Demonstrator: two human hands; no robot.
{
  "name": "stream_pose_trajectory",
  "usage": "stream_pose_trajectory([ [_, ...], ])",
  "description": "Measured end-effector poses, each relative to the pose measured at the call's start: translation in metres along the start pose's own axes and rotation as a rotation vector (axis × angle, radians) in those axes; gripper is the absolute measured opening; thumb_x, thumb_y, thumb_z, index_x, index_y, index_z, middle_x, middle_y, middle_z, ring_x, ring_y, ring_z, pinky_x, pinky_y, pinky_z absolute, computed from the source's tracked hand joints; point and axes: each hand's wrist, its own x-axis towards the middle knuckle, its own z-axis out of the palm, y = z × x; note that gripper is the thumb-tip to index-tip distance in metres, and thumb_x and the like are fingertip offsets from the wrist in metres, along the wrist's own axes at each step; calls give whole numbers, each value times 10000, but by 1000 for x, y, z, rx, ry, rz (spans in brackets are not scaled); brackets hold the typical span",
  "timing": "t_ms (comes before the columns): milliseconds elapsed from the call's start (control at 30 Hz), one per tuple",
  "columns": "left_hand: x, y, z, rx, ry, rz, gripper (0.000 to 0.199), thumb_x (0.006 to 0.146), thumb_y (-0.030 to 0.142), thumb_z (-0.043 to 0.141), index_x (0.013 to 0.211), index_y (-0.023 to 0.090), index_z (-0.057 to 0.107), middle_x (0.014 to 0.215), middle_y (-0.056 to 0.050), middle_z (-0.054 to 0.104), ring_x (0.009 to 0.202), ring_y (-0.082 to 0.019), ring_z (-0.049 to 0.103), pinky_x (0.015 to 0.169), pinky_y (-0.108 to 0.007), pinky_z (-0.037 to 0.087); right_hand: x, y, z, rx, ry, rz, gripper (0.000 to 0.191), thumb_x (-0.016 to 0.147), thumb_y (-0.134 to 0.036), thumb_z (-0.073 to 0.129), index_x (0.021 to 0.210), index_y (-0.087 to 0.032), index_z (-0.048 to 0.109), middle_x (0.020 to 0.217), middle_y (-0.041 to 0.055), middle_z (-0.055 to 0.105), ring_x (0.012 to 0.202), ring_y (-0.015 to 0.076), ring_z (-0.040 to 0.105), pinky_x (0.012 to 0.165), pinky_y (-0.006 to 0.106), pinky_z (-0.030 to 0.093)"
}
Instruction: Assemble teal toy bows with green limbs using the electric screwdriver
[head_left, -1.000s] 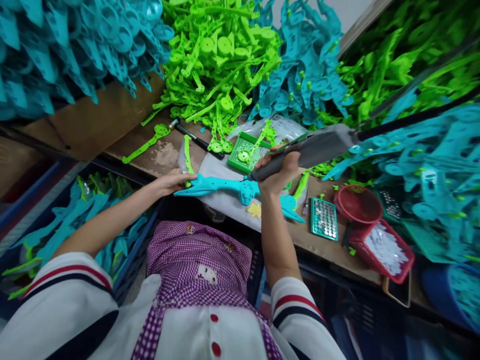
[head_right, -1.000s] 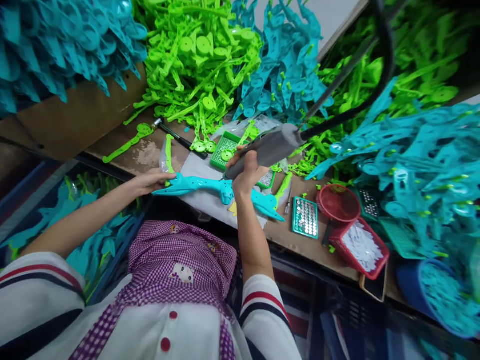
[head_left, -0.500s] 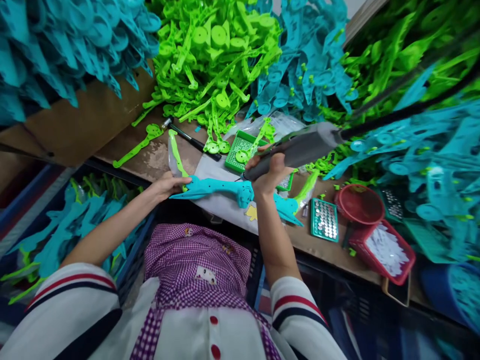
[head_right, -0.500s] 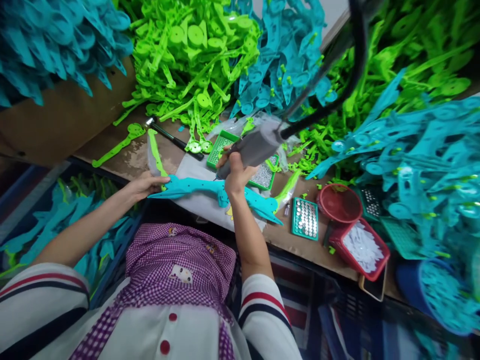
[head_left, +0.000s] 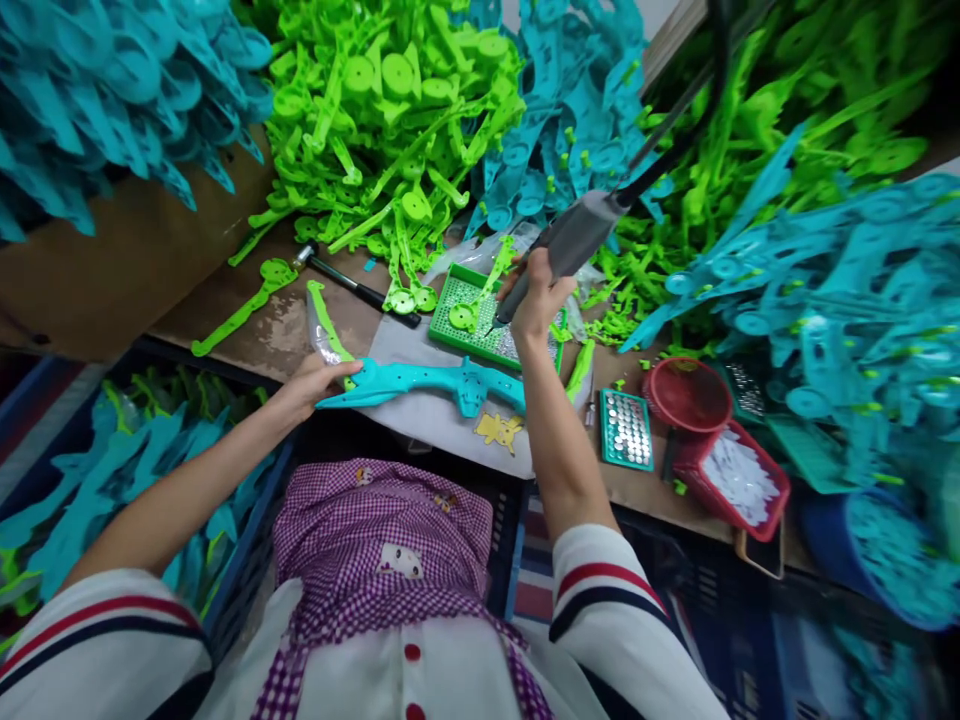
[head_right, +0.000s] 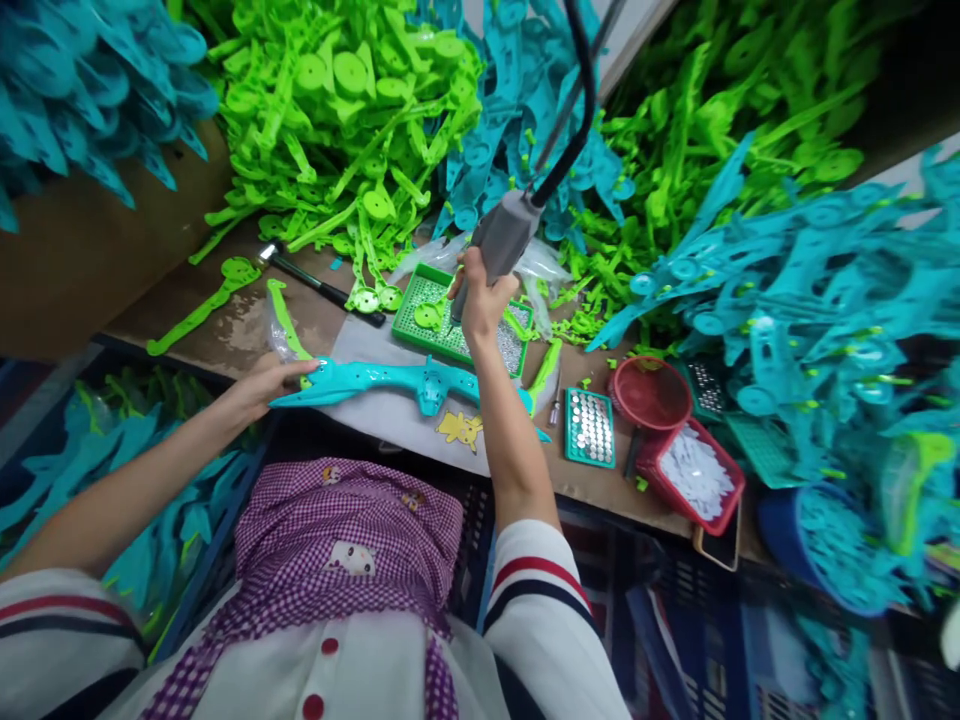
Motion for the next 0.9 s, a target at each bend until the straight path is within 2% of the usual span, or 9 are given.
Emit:
stream_pose_trajectory([
  [100,-1,0,0,17,-28,23,366,472,257,882,756,136,686,689,-33,732,594,-171,675,539,-248,555,8,14,-6,-3,-10,40,506,757,-702,571,781,-203,653,497,-61,485,452,104,543,439,242,393],
  [267,-2,-1,0,27,-15,-3,432,420,267,886,784,137,694,681,-24,730,583,-164,667,517,-235,547,0,25,-9,11,10,99,547,729,-751,550,741,-211,633,490,-67,459,469,105,562,449,239,403],
  [533,-4,0,2,21,-3,-3,309,466,211,854,722,154,689,680,-24,731,570,-163,663,504,-230,548,-4,28,-11,24,14,91,500,723,-718,560,704,-220,583,492,-62,430,510,120,580,438,241,384],
  [700,-5,1,3,27,12,-1,299,473,216,855,716,144,694,684,-33,733,562,-165,660,498,-234,550,-5,30,-12,12,27,85,502,754,-716,522,737,-217,582,540,-55,479,524,112,595,461,240,420],
  [900,-4,0,5,36,35,4,285,494,206,837,730,142,690,683,-32,731,558,-166,659,499,-242,559,-5,31,-14,-15,44,96,523,773,-731,477,731,-218,571,509,-63,441,508,109,587,479,244,445],
])
